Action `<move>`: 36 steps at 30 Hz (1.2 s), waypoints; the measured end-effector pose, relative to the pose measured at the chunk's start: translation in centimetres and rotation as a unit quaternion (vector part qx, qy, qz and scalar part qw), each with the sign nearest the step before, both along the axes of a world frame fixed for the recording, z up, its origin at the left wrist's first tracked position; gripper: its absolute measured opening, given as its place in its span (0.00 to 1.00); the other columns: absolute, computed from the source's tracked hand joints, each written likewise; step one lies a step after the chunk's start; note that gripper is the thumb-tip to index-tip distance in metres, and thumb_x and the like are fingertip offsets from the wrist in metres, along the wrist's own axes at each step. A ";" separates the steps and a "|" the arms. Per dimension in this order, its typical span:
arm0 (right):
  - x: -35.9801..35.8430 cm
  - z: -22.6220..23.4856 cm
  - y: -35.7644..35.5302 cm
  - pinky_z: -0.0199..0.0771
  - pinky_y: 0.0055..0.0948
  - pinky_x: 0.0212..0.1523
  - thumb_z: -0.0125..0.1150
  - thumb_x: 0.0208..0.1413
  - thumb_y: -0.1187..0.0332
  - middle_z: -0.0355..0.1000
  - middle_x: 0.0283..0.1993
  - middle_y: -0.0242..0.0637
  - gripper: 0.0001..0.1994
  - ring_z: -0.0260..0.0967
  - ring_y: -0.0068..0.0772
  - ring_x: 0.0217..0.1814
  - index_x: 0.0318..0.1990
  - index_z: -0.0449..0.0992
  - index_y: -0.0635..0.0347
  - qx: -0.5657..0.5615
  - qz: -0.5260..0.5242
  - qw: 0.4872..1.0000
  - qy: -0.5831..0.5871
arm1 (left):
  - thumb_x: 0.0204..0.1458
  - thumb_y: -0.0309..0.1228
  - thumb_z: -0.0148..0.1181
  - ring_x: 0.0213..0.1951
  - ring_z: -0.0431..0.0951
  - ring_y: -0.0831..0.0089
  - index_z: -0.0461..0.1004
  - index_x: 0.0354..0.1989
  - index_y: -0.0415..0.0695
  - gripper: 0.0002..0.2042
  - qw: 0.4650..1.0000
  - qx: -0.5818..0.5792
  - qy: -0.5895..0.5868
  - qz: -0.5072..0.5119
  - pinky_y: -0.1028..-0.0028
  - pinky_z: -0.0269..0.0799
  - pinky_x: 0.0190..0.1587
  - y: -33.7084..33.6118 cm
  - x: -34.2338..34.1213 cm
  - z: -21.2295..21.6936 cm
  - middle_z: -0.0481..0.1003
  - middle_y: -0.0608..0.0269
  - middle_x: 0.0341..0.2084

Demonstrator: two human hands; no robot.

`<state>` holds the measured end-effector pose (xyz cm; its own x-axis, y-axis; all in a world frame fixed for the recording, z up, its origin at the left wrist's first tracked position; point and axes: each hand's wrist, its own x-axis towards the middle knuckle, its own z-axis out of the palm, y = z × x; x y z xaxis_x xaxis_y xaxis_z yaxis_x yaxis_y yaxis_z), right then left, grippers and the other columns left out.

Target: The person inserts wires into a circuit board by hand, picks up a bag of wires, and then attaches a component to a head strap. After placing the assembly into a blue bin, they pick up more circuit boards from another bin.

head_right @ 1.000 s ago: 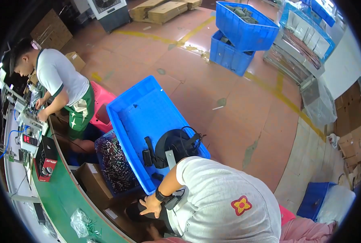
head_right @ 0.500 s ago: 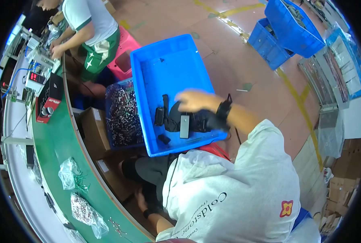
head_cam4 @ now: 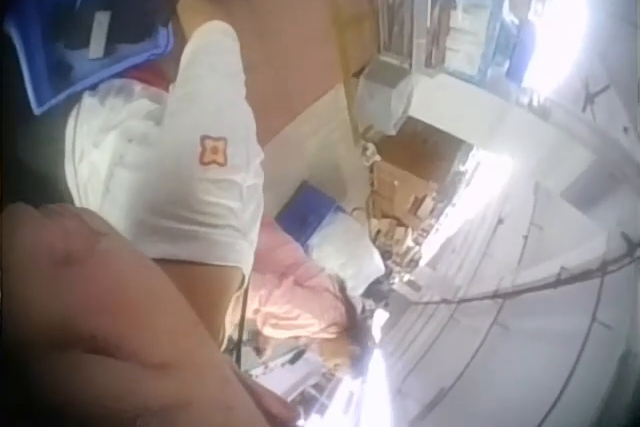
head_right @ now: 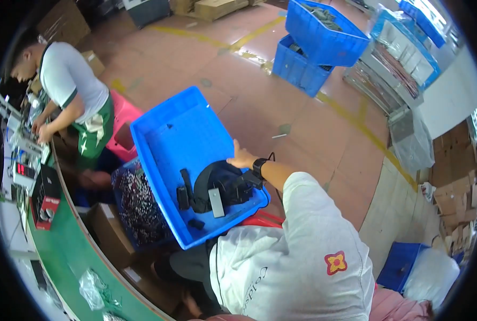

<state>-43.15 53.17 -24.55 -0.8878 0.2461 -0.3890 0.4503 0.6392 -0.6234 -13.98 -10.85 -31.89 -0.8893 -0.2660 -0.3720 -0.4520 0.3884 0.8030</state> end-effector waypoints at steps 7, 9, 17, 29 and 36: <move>1.6 0.9 2.4 0.67 0.46 0.52 0.63 0.50 0.62 0.67 0.45 0.74 0.52 0.68 0.65 0.51 0.66 0.23 0.67 -0.021 0.064 0.998 -0.004 | 0.56 0.31 0.54 0.55 0.68 0.61 0.71 0.52 0.36 0.18 0.995 -0.046 0.018 -0.086 0.65 0.60 0.61 0.6 -6.0 -1.6 0.70 0.51 0.53; 1.3 0.9 2.3 0.67 0.46 0.52 0.63 0.50 0.62 0.67 0.46 0.74 0.52 0.68 0.65 0.51 0.66 0.24 0.67 -0.021 0.061 0.998 -0.009 | 0.56 0.31 0.54 0.55 0.68 0.61 0.71 0.53 0.36 0.18 0.993 -0.062 0.018 -0.099 0.65 0.60 0.61 0.6 -6.6 -1.9 0.70 0.51 0.54; 1.0 2.1 2.1 0.67 0.46 0.52 0.63 0.50 0.62 0.67 0.47 0.73 0.53 0.68 0.64 0.51 0.66 0.22 0.69 -0.017 0.065 0.997 -0.030 | 0.56 0.32 0.54 0.55 0.68 0.60 0.70 0.53 0.37 0.18 0.982 -0.129 0.012 -0.139 0.65 0.60 0.61 1.4 -7.7 -1.9 0.70 0.51 0.54; 0.8 1.9 1.2 0.71 0.44 0.47 0.60 0.49 0.61 0.70 0.46 0.66 0.52 0.71 0.58 0.48 0.67 0.24 0.68 -0.003 0.071 0.996 -0.046 | 0.55 0.34 0.54 0.56 0.68 0.59 0.70 0.54 0.39 0.19 0.948 -0.233 -0.011 -0.217 0.64 0.60 0.61 2.6 -10.0 -3.5 0.70 0.52 0.55; 1.4 -0.1 2.8 0.63 0.38 0.59 0.64 0.48 0.61 0.58 0.58 0.75 0.57 0.62 0.59 0.61 0.64 0.17 0.75 -0.011 0.074 0.996 -0.049 | 0.57 0.37 0.51 0.57 0.67 0.57 0.69 0.56 0.40 0.21 0.959 -0.240 -0.128 -0.084 0.64 0.59 0.61 -3.0 -0.5 -4.1 0.69 0.50 0.55</move>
<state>-41.77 55.93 -24.60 -0.8715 0.1049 -0.4790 0.4107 0.6898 -0.5963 -14.46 -13.80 -36.00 -0.8303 -0.3215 -0.4553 -0.5090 0.7702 0.3844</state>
